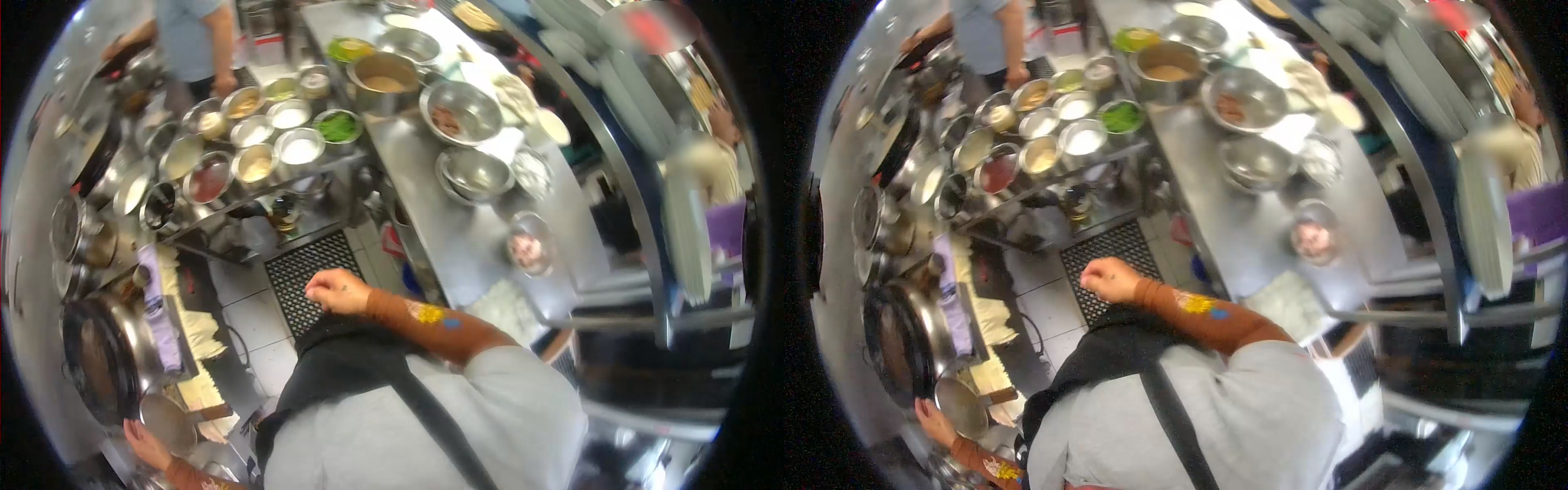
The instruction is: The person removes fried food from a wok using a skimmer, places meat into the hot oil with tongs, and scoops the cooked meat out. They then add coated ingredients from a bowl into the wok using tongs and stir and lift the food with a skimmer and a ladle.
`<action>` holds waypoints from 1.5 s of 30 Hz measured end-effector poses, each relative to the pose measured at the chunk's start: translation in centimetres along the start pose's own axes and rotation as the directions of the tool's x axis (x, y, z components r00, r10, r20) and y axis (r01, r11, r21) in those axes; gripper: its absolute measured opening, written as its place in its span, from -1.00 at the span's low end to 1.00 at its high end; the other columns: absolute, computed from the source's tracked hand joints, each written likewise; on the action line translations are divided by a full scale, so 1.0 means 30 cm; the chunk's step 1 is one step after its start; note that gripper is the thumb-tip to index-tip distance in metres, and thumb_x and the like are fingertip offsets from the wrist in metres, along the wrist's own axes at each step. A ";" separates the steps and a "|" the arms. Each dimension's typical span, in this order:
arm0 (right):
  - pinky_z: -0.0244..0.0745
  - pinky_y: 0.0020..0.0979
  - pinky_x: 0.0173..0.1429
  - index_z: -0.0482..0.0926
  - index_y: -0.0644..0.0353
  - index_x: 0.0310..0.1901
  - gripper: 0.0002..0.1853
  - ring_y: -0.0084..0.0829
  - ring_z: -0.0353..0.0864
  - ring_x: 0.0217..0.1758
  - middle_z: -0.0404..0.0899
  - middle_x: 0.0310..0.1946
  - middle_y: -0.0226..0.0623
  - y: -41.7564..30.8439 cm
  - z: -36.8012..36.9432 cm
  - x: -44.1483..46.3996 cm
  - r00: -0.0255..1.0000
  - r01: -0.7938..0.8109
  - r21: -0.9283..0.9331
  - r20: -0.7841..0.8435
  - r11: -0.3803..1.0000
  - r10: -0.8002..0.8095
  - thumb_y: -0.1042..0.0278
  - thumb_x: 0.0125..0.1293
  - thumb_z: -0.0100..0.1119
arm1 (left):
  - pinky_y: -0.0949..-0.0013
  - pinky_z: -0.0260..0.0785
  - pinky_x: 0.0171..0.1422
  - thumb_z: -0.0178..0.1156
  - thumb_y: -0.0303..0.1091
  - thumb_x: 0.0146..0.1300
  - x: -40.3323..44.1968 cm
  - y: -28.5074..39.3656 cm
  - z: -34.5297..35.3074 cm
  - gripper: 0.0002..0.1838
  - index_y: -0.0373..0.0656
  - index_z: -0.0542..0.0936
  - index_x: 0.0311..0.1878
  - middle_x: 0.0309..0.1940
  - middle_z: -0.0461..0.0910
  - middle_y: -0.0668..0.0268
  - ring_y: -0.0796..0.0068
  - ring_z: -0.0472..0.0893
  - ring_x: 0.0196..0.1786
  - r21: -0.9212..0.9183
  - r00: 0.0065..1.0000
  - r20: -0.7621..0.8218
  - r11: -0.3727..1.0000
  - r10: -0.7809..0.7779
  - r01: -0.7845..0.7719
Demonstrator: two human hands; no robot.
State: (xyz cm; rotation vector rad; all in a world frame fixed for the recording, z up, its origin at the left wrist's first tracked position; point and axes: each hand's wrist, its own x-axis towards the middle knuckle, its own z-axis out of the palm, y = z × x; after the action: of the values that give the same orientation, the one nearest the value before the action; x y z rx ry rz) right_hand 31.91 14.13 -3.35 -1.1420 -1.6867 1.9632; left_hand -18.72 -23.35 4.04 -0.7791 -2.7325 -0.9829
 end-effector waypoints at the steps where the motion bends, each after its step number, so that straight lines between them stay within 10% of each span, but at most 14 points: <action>1: 0.52 -0.44 -0.35 0.60 0.27 -0.14 -0.73 -0.57 0.60 -0.45 0.64 -0.38 -0.24 0.021 -0.076 -0.078 0.990 0.003 0.077 -0.142 0.997 0.008 0.22 0.31 0.16 | 0.34 0.36 0.23 0.04 -0.35 0.39 -0.010 0.128 0.074 -0.55 -0.38 0.36 0.27 0.08 0.56 0.01 0.25 0.55 0.13 0.013 0.992 0.049 0.993 0.115 -0.116; 4: 0.51 -0.42 -0.37 0.61 0.25 -0.20 -0.74 -0.54 0.60 -0.47 0.63 -0.41 -0.26 0.131 -0.303 -0.334 0.847 0.056 0.245 -0.524 0.968 0.083 0.20 0.31 0.17 | 0.33 0.36 0.21 0.04 -0.34 0.39 -0.108 0.492 0.257 -0.56 -0.39 0.39 0.25 0.06 0.57 0.01 0.27 0.57 0.09 -0.114 0.973 0.163 0.983 0.164 -0.146; 7: 0.52 -0.29 -0.19 0.63 0.22 -0.33 -0.73 -0.28 0.63 -0.39 0.64 -0.37 -0.16 0.237 -0.619 -0.595 0.496 -0.036 -0.054 -0.868 0.998 -0.029 0.14 0.27 0.17 | 0.32 0.37 0.21 0.06 -0.34 0.38 -0.119 0.600 0.445 -0.59 -0.38 0.44 0.20 0.05 0.57 0.03 0.28 0.57 0.09 -0.161 0.925 0.276 0.962 0.259 -0.221; 11: 0.50 -0.28 -0.27 0.60 0.25 -0.38 -0.75 -0.24 0.61 -0.43 0.62 -0.50 -0.16 0.142 -1.001 -0.857 0.018 -0.329 -0.432 -0.892 0.840 -0.452 0.22 0.25 0.09 | 0.31 0.38 0.19 0.08 -0.38 0.37 -0.198 0.826 0.597 -0.63 -0.37 0.47 0.18 0.03 0.58 0.05 0.30 0.58 0.07 -0.143 0.842 0.295 0.892 0.452 -0.429; 14: 0.49 -0.10 -0.08 0.62 0.24 -0.41 -0.70 0.06 0.61 -0.26 0.63 -0.34 0.04 0.266 -1.294 -0.866 -0.026 -0.454 -0.336 -0.921 0.826 -0.389 0.16 0.20 0.08 | 0.30 0.36 0.21 0.08 -0.40 0.37 -0.279 1.011 0.600 -0.63 -0.37 0.45 0.18 0.04 0.57 0.04 0.27 0.56 0.09 -0.320 0.786 0.356 0.856 0.505 -0.405; 16: 0.51 -0.10 0.00 0.67 0.22 -0.38 -0.68 0.09 0.63 -0.16 0.64 -0.27 0.06 0.311 -1.439 -0.823 -0.004 -0.631 -0.229 -0.954 0.741 -0.298 0.12 0.18 0.10 | 0.30 0.34 0.25 0.08 -0.40 0.35 -0.235 0.944 0.650 -0.61 -0.39 0.44 0.19 0.06 0.56 0.02 0.22 0.55 0.10 -0.319 0.740 0.351 0.816 0.575 -0.482; 24: 0.56 -0.26 -0.29 0.66 0.43 -0.44 -0.69 -0.21 0.69 -0.42 0.63 -0.52 0.04 0.438 -1.648 -0.692 -0.034 -0.377 0.113 -0.994 0.919 0.108 0.24 0.09 0.20 | 0.21 0.40 -0.05 0.02 -0.31 0.28 -0.071 0.391 0.540 -0.75 -0.26 0.55 -0.13 -0.30 0.57 0.08 0.12 0.58 -0.18 0.256 0.799 0.546 0.858 0.251 -0.445; 31: 0.59 0.13 -0.15 0.45 0.29 0.03 -0.61 0.08 0.60 -0.19 0.49 -0.11 0.06 0.418 -1.705 -0.645 0.253 0.343 0.577 -0.816 0.741 0.519 0.36 0.15 0.11 | 0.21 0.44 -0.09 0.03 -0.31 0.25 -0.175 0.293 0.443 -0.76 -0.23 0.58 -0.15 -0.27 0.60 0.09 0.15 0.61 -0.17 0.392 0.865 0.495 0.867 0.084 -0.308; 35: 0.54 -0.13 -0.30 0.49 0.23 -0.12 -0.71 -0.12 0.56 -0.36 0.51 -0.29 -0.09 0.398 -1.733 -0.734 0.330 0.157 0.309 -0.912 0.938 0.245 0.30 0.14 0.14 | 0.21 0.46 -0.11 0.04 -0.30 0.23 -0.225 0.078 0.243 -0.76 -0.21 0.60 -0.16 -0.25 0.62 0.09 0.16 0.63 -0.16 0.469 0.929 0.368 0.856 0.033 -0.216; 36: 0.51 -0.17 -0.35 0.51 0.20 -0.15 -0.69 -0.17 0.55 -0.41 0.51 -0.36 -0.15 0.499 -1.789 -0.826 0.377 -0.253 -0.382 -0.885 0.889 -0.273 0.26 0.09 0.23 | 0.21 0.47 -0.12 0.04 -0.30 0.23 -0.242 0.017 0.183 -0.76 -0.21 0.60 -0.16 -0.25 0.62 0.10 0.16 0.63 -0.16 0.496 0.939 0.343 0.847 0.011 -0.191; 38: 0.43 -0.27 -0.46 0.54 0.13 -0.21 -0.64 -0.27 0.53 -0.53 0.53 -0.50 -0.28 0.578 -1.850 -0.938 0.474 -0.587 -0.809 -0.382 0.039 -0.793 0.18 -0.01 0.39 | 0.21 0.48 -0.13 0.05 -0.30 0.22 -0.315 -0.097 0.036 -0.76 -0.20 0.61 -0.16 -0.24 0.63 0.10 0.17 0.64 -0.16 0.577 0.962 0.269 0.807 -0.042 -0.126; 40: 0.46 -0.26 -0.34 0.54 0.19 -0.17 -0.66 -0.26 0.54 -0.39 0.54 -0.38 -0.22 0.421 -1.814 -0.945 0.493 -0.374 -0.852 -0.518 0.367 -0.699 0.20 0.06 0.33 | 0.21 0.49 -0.14 0.05 -0.30 0.21 -0.428 -0.153 -0.122 -0.76 -0.19 0.62 -0.17 -0.23 0.64 0.10 0.17 0.65 -0.15 0.690 0.970 0.200 0.723 -0.136 -0.040; 42: 0.50 -0.26 -0.22 0.55 0.24 -0.12 -0.67 -0.26 0.56 -0.25 0.56 -0.27 -0.17 0.241 -1.735 -0.902 0.463 0.198 -0.267 -0.823 0.943 -0.330 0.23 0.14 0.26 | 0.20 0.50 -0.15 0.06 -0.30 0.21 -0.546 -0.169 -0.222 -0.76 -0.18 0.63 -0.17 -0.22 0.65 0.10 0.18 0.66 -0.15 0.774 0.954 0.137 0.630 -0.268 0.066; 45: 0.55 -0.25 -0.05 0.55 0.33 -0.06 -0.67 -0.25 0.58 -0.05 0.57 -0.09 -0.08 0.032 -1.476 -0.799 0.553 0.402 0.105 -0.820 0.910 -0.150 0.26 0.24 0.17 | 0.20 0.52 -0.17 0.06 -0.30 0.19 -0.605 -0.186 -0.247 -0.76 -0.17 0.65 -0.18 -0.20 0.66 0.11 0.19 0.67 -0.15 0.831 0.903 0.083 0.530 -0.422 0.172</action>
State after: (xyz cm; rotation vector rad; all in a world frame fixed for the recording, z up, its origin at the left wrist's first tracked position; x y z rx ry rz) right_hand 79.67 27.77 4.97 -1.2634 -0.9628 1.1240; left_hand -6.38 -39.35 1.40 -0.2582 -3.1054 0.4846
